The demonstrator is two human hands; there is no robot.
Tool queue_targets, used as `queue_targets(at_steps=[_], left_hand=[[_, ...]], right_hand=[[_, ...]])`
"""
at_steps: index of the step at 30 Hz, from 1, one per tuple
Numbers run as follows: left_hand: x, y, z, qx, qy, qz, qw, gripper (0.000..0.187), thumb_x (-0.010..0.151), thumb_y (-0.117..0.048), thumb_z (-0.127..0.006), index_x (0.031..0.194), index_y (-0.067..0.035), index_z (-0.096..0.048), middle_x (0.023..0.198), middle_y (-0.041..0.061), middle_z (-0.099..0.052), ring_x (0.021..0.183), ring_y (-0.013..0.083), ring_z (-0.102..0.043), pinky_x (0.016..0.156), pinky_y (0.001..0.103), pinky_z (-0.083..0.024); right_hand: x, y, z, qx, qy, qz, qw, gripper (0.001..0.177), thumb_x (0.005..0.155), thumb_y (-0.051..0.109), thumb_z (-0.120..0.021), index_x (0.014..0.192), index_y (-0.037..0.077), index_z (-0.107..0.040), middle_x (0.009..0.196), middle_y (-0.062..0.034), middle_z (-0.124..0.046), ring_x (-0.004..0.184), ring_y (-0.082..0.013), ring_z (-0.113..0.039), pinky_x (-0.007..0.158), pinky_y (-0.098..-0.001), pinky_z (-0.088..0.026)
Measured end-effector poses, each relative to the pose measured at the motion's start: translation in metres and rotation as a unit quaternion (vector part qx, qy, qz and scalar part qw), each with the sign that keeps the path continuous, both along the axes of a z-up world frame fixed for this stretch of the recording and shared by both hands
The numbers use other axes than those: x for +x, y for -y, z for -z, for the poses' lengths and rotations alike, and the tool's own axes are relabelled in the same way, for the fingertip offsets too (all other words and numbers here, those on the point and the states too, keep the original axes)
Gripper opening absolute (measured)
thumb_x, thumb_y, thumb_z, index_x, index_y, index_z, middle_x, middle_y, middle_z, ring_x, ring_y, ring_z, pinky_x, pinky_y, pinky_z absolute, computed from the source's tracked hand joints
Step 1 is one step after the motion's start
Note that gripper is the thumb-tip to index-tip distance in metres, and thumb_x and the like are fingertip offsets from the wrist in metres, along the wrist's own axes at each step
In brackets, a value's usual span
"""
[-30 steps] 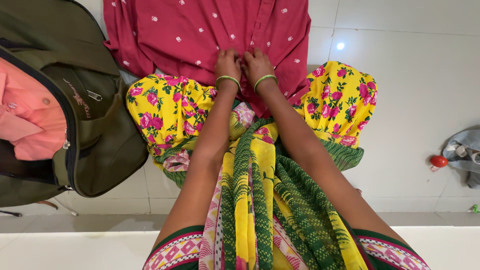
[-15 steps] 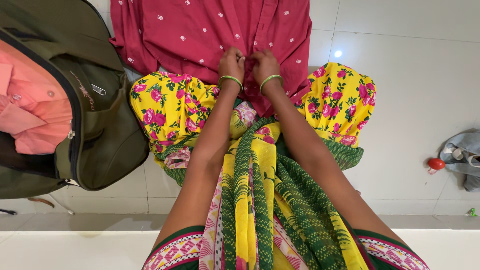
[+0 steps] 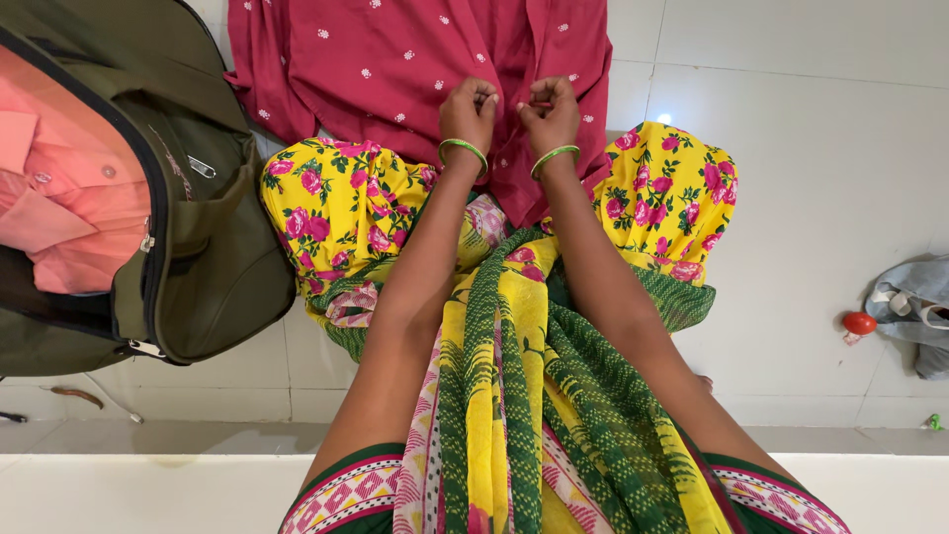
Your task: The person folds an orange shirt and a maroon shirt on the floor and then places them inside a green bag.
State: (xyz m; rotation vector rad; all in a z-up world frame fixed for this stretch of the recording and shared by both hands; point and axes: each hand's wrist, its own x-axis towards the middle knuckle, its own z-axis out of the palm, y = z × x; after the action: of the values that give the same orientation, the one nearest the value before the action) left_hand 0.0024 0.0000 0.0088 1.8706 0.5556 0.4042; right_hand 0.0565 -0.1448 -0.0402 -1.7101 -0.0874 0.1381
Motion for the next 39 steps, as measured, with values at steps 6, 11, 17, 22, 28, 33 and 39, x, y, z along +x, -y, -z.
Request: queue_targets(at_steps=[6, 11, 17, 22, 28, 33, 39], left_hand=[[0.003, 0.002, -0.011, -0.010, 0.006, 0.002, 1.000, 0.007, 0.086, -0.003, -0.075, 0.091, -0.003, -0.069, 0.082, 0.008, -0.075, 0.070, 0.0175, -0.074, 0.068, 0.032, -0.058], [0.007, 0.003, -0.013, -0.029, -0.007, 0.000, 1.000, 0.007, 0.086, -0.005, -0.075, 0.091, -0.003, -0.071, 0.081, 0.007, -0.077, 0.071, 0.0159, -0.074, 0.068, 0.031, -0.058], [0.010, 0.002, -0.006, -0.063, -0.024, 0.003, 0.998, 0.009, 0.087, -0.007, -0.075, 0.094, -0.004, -0.072, 0.081, 0.006, -0.078, 0.072, 0.0136, -0.075, 0.069, 0.029, -0.059], [0.010, 0.001, -0.003, -0.084, -0.019, 0.011, 0.996, 0.007, 0.087, -0.006, -0.075, 0.093, -0.004, -0.072, 0.080, 0.005, -0.077, 0.070, 0.0112, -0.073, 0.067, 0.028, -0.058], [0.009, 0.001, 0.007, -0.169, -0.035, 0.016, 0.985, 0.008, 0.090, -0.007, -0.074, 0.096, -0.003, -0.072, 0.080, 0.006, -0.076, 0.068, 0.0110, -0.068, 0.063, 0.029, -0.057], [0.009, 0.002, 0.010, -0.120, -0.003, 0.002, 0.993, 0.008, 0.088, -0.007, -0.075, 0.094, -0.002, -0.072, 0.082, 0.006, -0.078, 0.071, 0.0115, -0.073, 0.068, 0.028, -0.059], [0.008, 0.003, -0.001, -0.096, -0.029, -0.010, 0.995, 0.009, 0.087, -0.008, -0.076, 0.093, -0.003, -0.072, 0.082, 0.007, -0.078, 0.073, 0.0139, -0.075, 0.070, 0.030, -0.059]], right_hand=[[0.000, -0.004, -0.014, 0.156, -0.063, -0.015, 0.986, 0.040, 0.079, -0.020, -0.074, 0.104, 0.006, -0.056, 0.093, -0.0027, -0.065, 0.086, -0.0107, -0.064, 0.081, -0.0251, -0.058], [0.000, -0.007, -0.025, 0.149, -0.071, -0.014, 0.986, 0.037, 0.081, -0.021, -0.074, 0.103, 0.005, -0.057, 0.093, -0.0029, -0.066, 0.087, -0.0101, -0.064, 0.084, -0.0252, -0.059], [0.004, -0.008, -0.024, 0.180, -0.075, -0.013, 0.981, 0.036, 0.082, -0.020, -0.072, 0.102, 0.004, -0.057, 0.092, -0.0039, -0.067, 0.085, -0.0102, -0.065, 0.081, -0.0256, -0.060], [0.004, -0.008, -0.024, 0.194, -0.077, -0.015, 0.978, 0.035, 0.083, -0.020, -0.073, 0.102, 0.005, -0.057, 0.092, -0.0038, -0.068, 0.085, -0.0106, -0.066, 0.080, -0.0260, -0.061], [0.000, -0.010, -0.026, 0.184, -0.091, -0.010, 0.979, 0.035, 0.083, -0.018, -0.075, 0.102, 0.006, -0.058, 0.093, -0.0027, -0.067, 0.084, -0.0094, -0.066, 0.079, -0.0241, -0.060], [-0.002, -0.011, -0.025, 0.172, -0.081, -0.008, 0.982, 0.034, 0.083, -0.018, -0.076, 0.100, 0.006, -0.059, 0.094, -0.0021, -0.067, 0.085, -0.0083, -0.065, 0.079, -0.0225, -0.058], [-0.003, -0.012, -0.018, 0.180, -0.058, -0.006, 0.982, 0.033, 0.083, -0.018, -0.077, 0.099, 0.006, -0.060, 0.093, -0.0027, -0.067, 0.085, -0.0090, -0.065, 0.080, -0.0228, -0.057]])
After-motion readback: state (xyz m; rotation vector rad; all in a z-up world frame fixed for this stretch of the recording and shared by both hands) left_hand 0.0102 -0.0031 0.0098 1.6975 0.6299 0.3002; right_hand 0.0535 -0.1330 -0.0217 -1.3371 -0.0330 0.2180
